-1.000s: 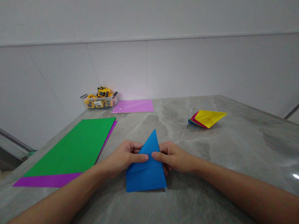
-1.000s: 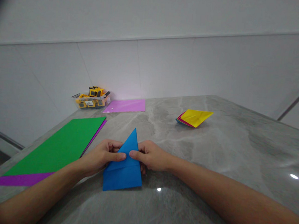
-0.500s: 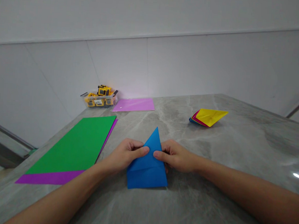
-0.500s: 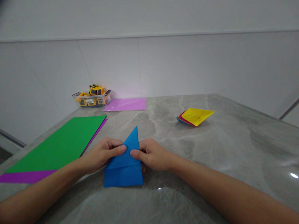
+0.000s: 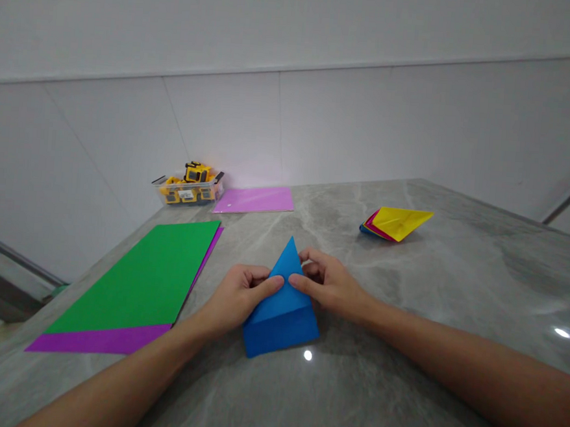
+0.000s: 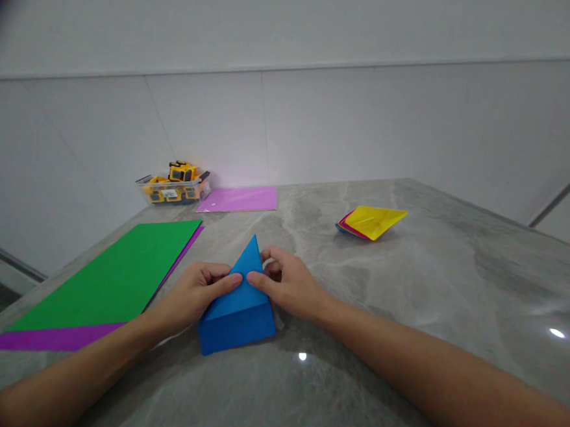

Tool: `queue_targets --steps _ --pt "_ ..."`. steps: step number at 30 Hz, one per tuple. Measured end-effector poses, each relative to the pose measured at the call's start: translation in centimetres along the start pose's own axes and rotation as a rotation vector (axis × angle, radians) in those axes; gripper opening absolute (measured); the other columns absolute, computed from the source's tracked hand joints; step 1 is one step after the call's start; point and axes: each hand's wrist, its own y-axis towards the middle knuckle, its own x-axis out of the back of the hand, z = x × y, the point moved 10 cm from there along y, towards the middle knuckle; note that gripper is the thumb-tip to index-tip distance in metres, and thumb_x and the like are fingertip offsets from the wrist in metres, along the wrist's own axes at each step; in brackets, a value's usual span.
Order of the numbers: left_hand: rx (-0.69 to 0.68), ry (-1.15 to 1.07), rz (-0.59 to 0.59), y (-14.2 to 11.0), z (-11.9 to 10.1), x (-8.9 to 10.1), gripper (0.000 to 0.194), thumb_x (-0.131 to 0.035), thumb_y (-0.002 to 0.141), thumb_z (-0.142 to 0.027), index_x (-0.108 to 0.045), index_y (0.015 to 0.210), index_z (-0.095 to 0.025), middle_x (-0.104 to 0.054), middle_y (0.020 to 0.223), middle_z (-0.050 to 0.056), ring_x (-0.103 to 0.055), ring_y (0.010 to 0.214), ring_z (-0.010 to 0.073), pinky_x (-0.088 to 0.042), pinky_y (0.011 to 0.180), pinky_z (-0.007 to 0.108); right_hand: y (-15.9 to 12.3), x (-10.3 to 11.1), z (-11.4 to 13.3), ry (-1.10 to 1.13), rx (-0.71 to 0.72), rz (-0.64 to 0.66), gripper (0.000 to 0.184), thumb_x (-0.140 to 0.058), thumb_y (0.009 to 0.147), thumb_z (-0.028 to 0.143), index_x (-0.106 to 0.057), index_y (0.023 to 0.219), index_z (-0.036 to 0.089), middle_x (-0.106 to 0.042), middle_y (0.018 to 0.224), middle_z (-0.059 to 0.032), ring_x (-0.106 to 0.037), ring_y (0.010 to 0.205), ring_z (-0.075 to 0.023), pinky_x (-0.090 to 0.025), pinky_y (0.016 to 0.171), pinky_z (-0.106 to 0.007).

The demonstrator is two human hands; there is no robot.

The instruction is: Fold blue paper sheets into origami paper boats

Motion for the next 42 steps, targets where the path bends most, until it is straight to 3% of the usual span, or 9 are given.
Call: queue_targets --steps 3,9,12,15,22,26,33,36,42 --pt "-0.014 -0.054 -0.016 0.1 0.0 -0.1 0.039 -0.067 0.078 -0.049 -0.065 0.07 -0.011 -0.054 0.059 -0.001 -0.042 0.05 0.0075 -0.031 0.047 0.019 0.0 1.0 0.1 -0.053 0.029 -0.107 0.032 -0.065 0.082 0.042 -0.047 0.098 0.02 -0.048 0.056 0.0086 -0.045 0.049 -0.0086 -0.031 0.046 -0.02" --pt "0.032 -0.356 0.079 0.2 0.7 -1.3 0.037 -0.07 0.077 -0.044 -0.067 0.097 -0.013 -0.063 0.072 0.002 -0.051 0.06 0.0111 -0.042 0.06 0.023 -0.3 1.8 0.9 -0.1 0.072 -0.214 0.032 -0.067 0.08 0.038 -0.047 0.099 0.022 -0.047 0.056 0.0097 -0.045 0.049 -0.0086 -0.034 0.048 -0.02" --pt "-0.01 -0.266 0.043 0.2 0.5 -0.8 0.037 -0.068 0.079 -0.046 -0.067 0.094 -0.012 -0.062 0.071 0.002 -0.05 0.059 0.0111 -0.04 0.058 0.023 -0.3 1.9 1.0 -0.16 0.062 -0.217 0.024 -0.066 0.08 0.039 -0.052 0.083 0.02 -0.051 0.061 0.0057 -0.047 0.054 -0.0092 -0.036 0.051 -0.021" --pt "-0.062 -0.075 -0.024 0.2 0.1 -0.2 0.037 -0.063 0.082 -0.049 -0.066 0.089 -0.012 -0.06 0.071 0.001 -0.048 0.06 0.0115 -0.038 0.057 0.023 -0.1 1.6 0.6 -0.157 0.025 -0.164 0.031 -0.063 0.082 0.041 -0.051 0.065 0.018 -0.05 0.059 0.0033 -0.045 0.055 -0.0094 -0.035 0.05 -0.022" --pt "-0.117 0.164 -0.148 -0.2 -0.2 0.3 0.035 -0.05 0.089 -0.051 -0.053 0.081 -0.017 -0.047 0.062 -0.005 -0.042 0.054 0.0103 -0.034 0.05 0.021 -0.1 0.5 0.8 0.001 0.016 -0.09 0.035 -0.063 0.08 0.041 -0.045 0.059 0.019 -0.044 0.052 0.0048 -0.041 0.05 -0.0087 -0.032 0.046 -0.021" --pt "-0.105 0.133 -0.071 -0.4 -0.4 -0.4 0.035 -0.049 0.089 -0.054 -0.051 0.085 -0.018 -0.048 0.06 -0.005 -0.041 0.049 0.0094 -0.028 0.044 0.02 -0.2 0.4 1.0 0.019 0.038 -0.086 0.038 -0.064 0.08 0.043 -0.042 0.059 0.019 -0.042 0.052 0.0053 -0.04 0.05 -0.0077 -0.032 0.045 -0.02" --pt "-0.127 0.207 0.017 -1.0 -1.2 -1.9 0.031 -0.05 0.09 -0.048 -0.051 0.087 -0.017 -0.051 0.064 -0.003 -0.042 0.051 0.0092 -0.031 0.047 0.02 0.0 1.1 0.4 0.194 -0.035 -0.141 0.037 -0.063 0.079 0.053 -0.047 0.081 0.02 -0.052 0.058 0.0054 -0.053 0.048 -0.0109 -0.045 0.042 -0.022" --pt "-0.138 0.218 0.016 -1.1 -1.2 -2.0 0.03 -0.049 0.091 -0.047 -0.052 0.088 -0.017 -0.053 0.067 -0.002 -0.044 0.054 0.0098 -0.032 0.048 0.021 -0.1 0.6 1.1 0.106 -0.007 -0.09 0.042 -0.056 0.083 0.057 -0.052 0.07 0.017 -0.051 0.055 0.0034 -0.052 0.048 -0.0103 -0.045 0.044 -0.022" --pt "-0.107 0.122 0.049 -0.8 -0.8 -2.0 0.035 -0.052 0.088 -0.052 -0.055 0.087 -0.017 -0.054 0.065 -0.002 -0.042 0.052 0.0093 -0.031 0.048 0.02 -0.4 0.9 1.9 0.017 0.038 -0.115 0.049 -0.052 0.085 0.057 -0.049 0.056 0.018 -0.048 0.048 0.0024 -0.049 0.045 -0.0096 -0.041 0.043 -0.021"
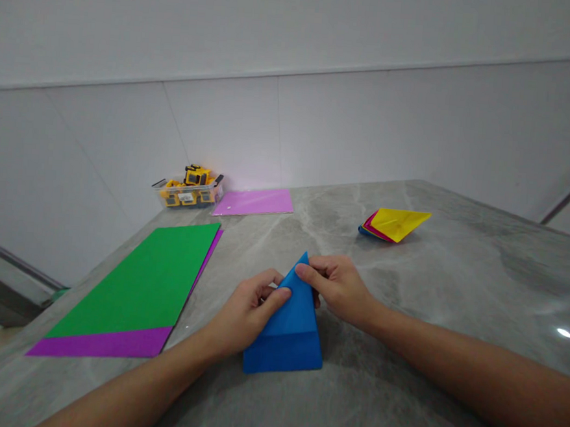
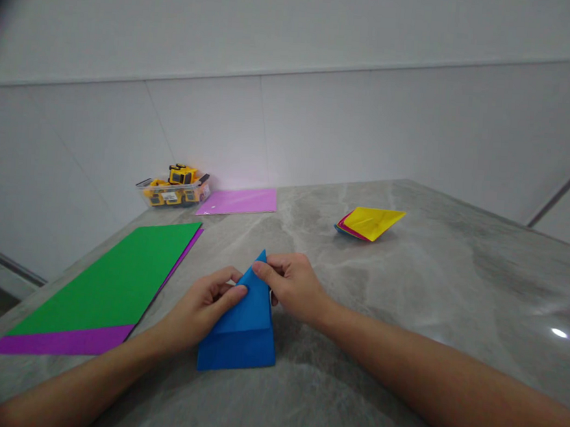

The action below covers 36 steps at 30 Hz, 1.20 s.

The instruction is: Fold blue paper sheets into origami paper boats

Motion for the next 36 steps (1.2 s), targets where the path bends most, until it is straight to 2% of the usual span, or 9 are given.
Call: queue_targets --steps 4,8,13,21,26,36 --pt "0.091 -0.076 0.023 0.3 1.1 -0.1 0.047 -0.053 0.083 -0.06 -0.06 0.073 -0.014 -0.048 0.058 -0.002 -0.038 0.051 0.0096 -0.029 0.049 0.022 0.1 0.9 -0.2 -0.017 -0.009 -0.065 0.049 -0.052 0.085 0.055 -0.048 0.053 0.018 -0.048 0.046 0.0018 -0.05 0.044 -0.0103 -0.04 0.042 -0.022" --pt "0.167 -0.237 0.051 0.3 2.1 -0.6 0.051 -0.055 0.08 -0.063 -0.064 0.076 -0.013 -0.052 0.061 0.0 -0.04 0.053 0.0099 -0.031 0.051 0.023 0.2 1.1 0.1 -0.032 0.025 -0.05 0.05 -0.052 0.085 0.055 -0.048 0.051 0.018 -0.049 0.047 0.0014 -0.049 0.045 -0.0104 -0.04 0.044 -0.023" --pt "0.156 -0.213 0.086 0.2 2.2 -0.8 0.051 -0.053 0.083 -0.062 -0.058 0.067 -0.013 -0.044 0.057 -0.002 -0.033 0.05 0.008 -0.027 0.049 0.022 0.1 0.4 -0.3 -0.028 0.02 -0.012 0.051 -0.052 0.085 0.056 -0.046 0.051 0.018 -0.044 0.046 0.0027 -0.044 0.043 -0.009 -0.036 0.041 -0.021" --pt "0.126 -0.139 0.11 0.6 2.6 -0.7 0.052 -0.05 0.084 -0.064 -0.056 0.071 -0.014 -0.044 0.06 -0.002 -0.033 0.053 0.009 -0.028 0.05 0.022 0.3 -0.1 -2.4 0.034 -0.053 -0.012 0.049 -0.053 0.084 0.056 -0.046 0.054 0.018 -0.042 0.045 0.0043 -0.042 0.04 -0.008 -0.033 0.038 -0.02" --pt "0.126 -0.128 0.105 0.8 3.1 -0.6 0.053 -0.051 0.082 -0.065 -0.051 0.066 -0.014 -0.038 0.057 -0.004 -0.03 0.051 0.008 -0.024 0.047 0.021 0.4 0.0 -2.8 0.028 -0.029 -0.008 0.048 -0.052 0.085 0.054 -0.044 0.053 0.018 -0.04 0.045 0.0048 -0.039 0.04 -0.0075 -0.029 0.038 -0.02" --pt "0.139 -0.181 0.118 0.8 3.2 -0.9 0.053 -0.051 0.081 -0.066 -0.053 0.069 -0.014 -0.042 0.059 -0.003 -0.032 0.052 0.0081 -0.026 0.049 0.022 0.5 0.0 -2.9 0.018 -0.015 -0.006 0.048 -0.052 0.086 0.053 -0.044 0.053 0.018 -0.04 0.046 0.0044 -0.038 0.041 -0.0077 -0.027 0.039 -0.021"
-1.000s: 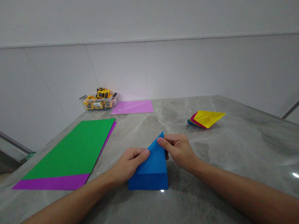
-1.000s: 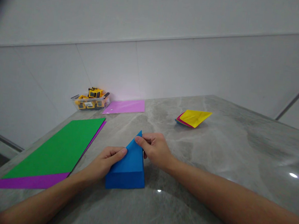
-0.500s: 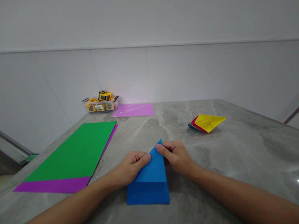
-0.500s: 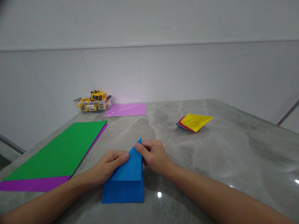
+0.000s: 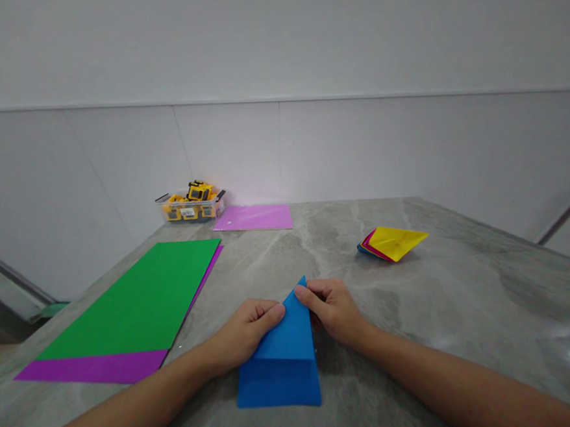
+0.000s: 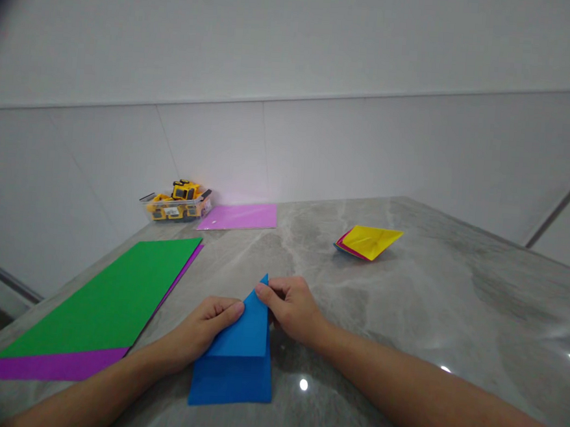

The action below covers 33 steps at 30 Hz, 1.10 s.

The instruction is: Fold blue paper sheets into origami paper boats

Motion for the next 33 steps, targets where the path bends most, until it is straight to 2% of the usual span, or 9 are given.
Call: queue_targets --steps 7,13,23,33 --pt "-0.002 -0.004 0.011 0.0 0.1 0.0 0.053 -0.051 0.082 -0.065 -0.053 0.07 -0.014 -0.041 0.059 -0.003 -0.031 0.051 0.008 -0.025 0.049 0.022 0.0 -0.1 0.0 -0.027 0.001 0.011 0.048 -0.051 0.087 0.053 -0.046 0.054 0.018 -0.041 0.046 0.004 -0.039 0.042 -0.008 -0.029 0.04 -0.021" --pt "-0.031 0.052 0.009 0.1 -0.1 0.2 0.051 -0.047 0.085 -0.063 -0.046 0.067 -0.016 -0.037 0.058 -0.005 -0.028 0.051 0.0078 -0.023 0.047 0.022 0.1 -0.1 -0.3 -0.041 0.007 0.012 0.049 -0.05 0.087 0.054 -0.044 0.054 0.018 -0.04 0.047 0.0042 -0.037 0.043 -0.0078 -0.028 0.04 -0.021" --pt "-0.101 0.388 -0.153 -0.5 -1.9 0.3 0.045 -0.037 0.092 -0.055 -0.049 0.071 -0.016 -0.042 0.064 -0.003 -0.038 0.058 0.0114 -0.031 0.055 0.025 0.2 0.1 0.0 -0.077 0.024 -0.011 0.048 -0.047 0.088 0.055 -0.039 0.056 0.019 -0.035 0.05 0.0048 -0.034 0.046 -0.008 -0.026 0.042 -0.022" --pt "-0.11 0.394 -0.118 -0.4 -1.8 0.2 0.044 -0.036 0.092 -0.054 -0.051 0.074 -0.016 -0.044 0.066 -0.002 -0.04 0.06 0.0124 -0.033 0.058 0.025 0.2 -0.4 -0.3 -0.021 0.0 0.021 0.048 -0.049 0.087 0.057 -0.04 0.058 0.019 -0.036 0.051 0.0051 -0.034 0.045 -0.0077 -0.026 0.04 -0.021"
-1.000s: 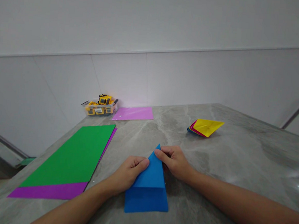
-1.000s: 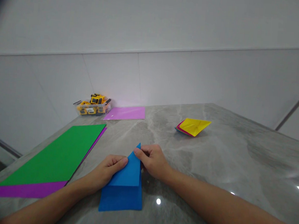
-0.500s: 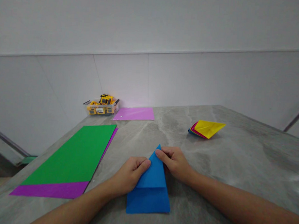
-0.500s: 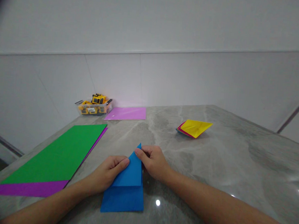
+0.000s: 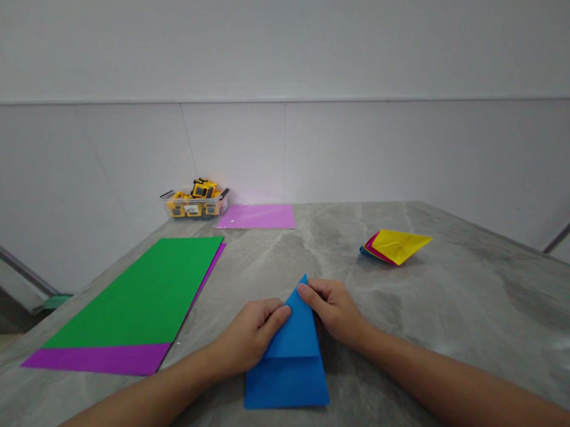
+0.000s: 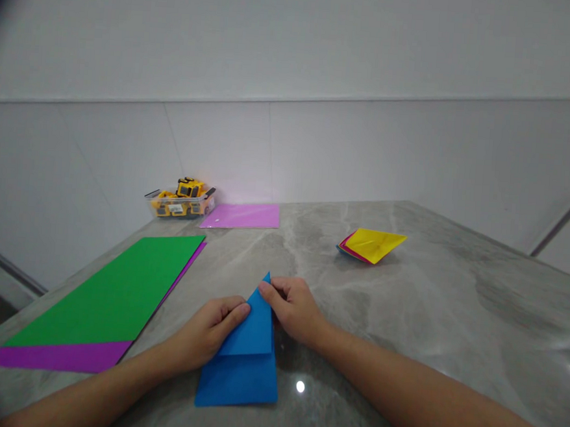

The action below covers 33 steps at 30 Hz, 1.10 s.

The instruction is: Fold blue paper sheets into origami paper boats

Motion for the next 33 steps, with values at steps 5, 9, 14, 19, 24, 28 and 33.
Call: queue_targets --steps 5,9,14,19,24,28,33 --pt "-0.001 0.017 -0.001 -0.1 -0.4 0.0 0.043 -0.037 0.092 -0.053 -0.049 0.072 -0.017 -0.043 0.065 -0.002 -0.039 0.06 0.0125 -0.032 0.058 0.025 0.1 0.1 -0.2 -0.024 0.0 -0.008 0.049 -0.048 0.087 0.058 -0.039 0.058 0.019 -0.037 0.051 0.0046 -0.035 0.045 -0.0081 -0.027 0.04 -0.021" --pt "-0.016 0.03 -0.05 -0.1 -0.8 0.6 0.042 -0.038 0.091 -0.053 -0.049 0.071 -0.017 -0.043 0.065 -0.002 -0.039 0.059 0.0128 -0.031 0.056 0.025 0.0 -0.5 -0.4 0.058 -0.036 0.037 0.052 -0.047 0.086 0.062 -0.04 0.058 0.019 -0.036 0.05 0.0052 -0.034 0.043 -0.0074 -0.027 0.039 -0.021" --pt "-0.029 0.077 -0.184 -0.2 -1.0 2.2 0.042 -0.038 0.092 -0.05 -0.047 0.067 -0.018 -0.043 0.063 -0.002 -0.041 0.059 0.0132 -0.032 0.058 0.025 -0.7 -2.3 -0.8 0.065 -0.078 0.214 0.057 -0.042 0.085 0.069 -0.042 0.058 0.019 -0.038 0.048 0.005 -0.038 0.041 -0.0076 -0.03 0.038 -0.02" --pt "-0.022 0.165 -0.273 -0.5 -1.1 3.2 0.041 -0.039 0.093 -0.046 -0.049 0.066 -0.017 -0.048 0.062 -0.001 -0.045 0.06 0.014 -0.032 0.059 0.026 -1.1 -3.1 -0.6 0.003 -0.049 0.308 0.058 -0.042 0.086 0.068 -0.042 0.057 0.018 -0.04 0.047 0.0041 -0.039 0.04 -0.007 -0.031 0.039 -0.019" --pt "0.019 -0.067 -0.26 -0.2 0.2 3.0 0.047 -0.045 0.087 -0.056 -0.053 0.066 -0.016 -0.048 0.062 -0.001 -0.042 0.058 0.0127 -0.033 0.055 0.025 -1.0 -3.0 -0.7 0.034 -0.085 0.273 0.058 -0.039 0.086 0.069 -0.04 0.058 0.019 -0.039 0.047 0.0047 -0.038 0.04 -0.0074 -0.03 0.038 -0.019" --pt "0.115 -0.442 -0.158 0.2 1.8 1.6 0.051 -0.055 0.078 -0.063 -0.06 0.071 -0.013 -0.057 0.064 0.002 -0.048 0.059 0.0142 -0.04 0.058 0.026 -0.9 -3.0 -1.2 0.123 -0.136 0.254 0.056 -0.043 0.084 0.07 -0.041 0.06 0.019 -0.036 0.047 0.0062 -0.034 0.039 -0.0066 -0.027 0.038 -0.019" --pt "0.184 -0.656 -0.166 0.0 3.0 1.3 0.046 -0.067 0.069 -0.058 -0.062 0.067 -0.012 -0.059 0.061 0.003 -0.047 0.056 0.0135 -0.041 0.057 0.027 -0.9 -3.0 -1.2 0.201 -0.17 0.256 0.057 -0.045 0.081 0.072 -0.041 0.059 0.019 -0.037 0.049 0.0055 -0.034 0.042 -0.007 -0.026 0.039 -0.021"
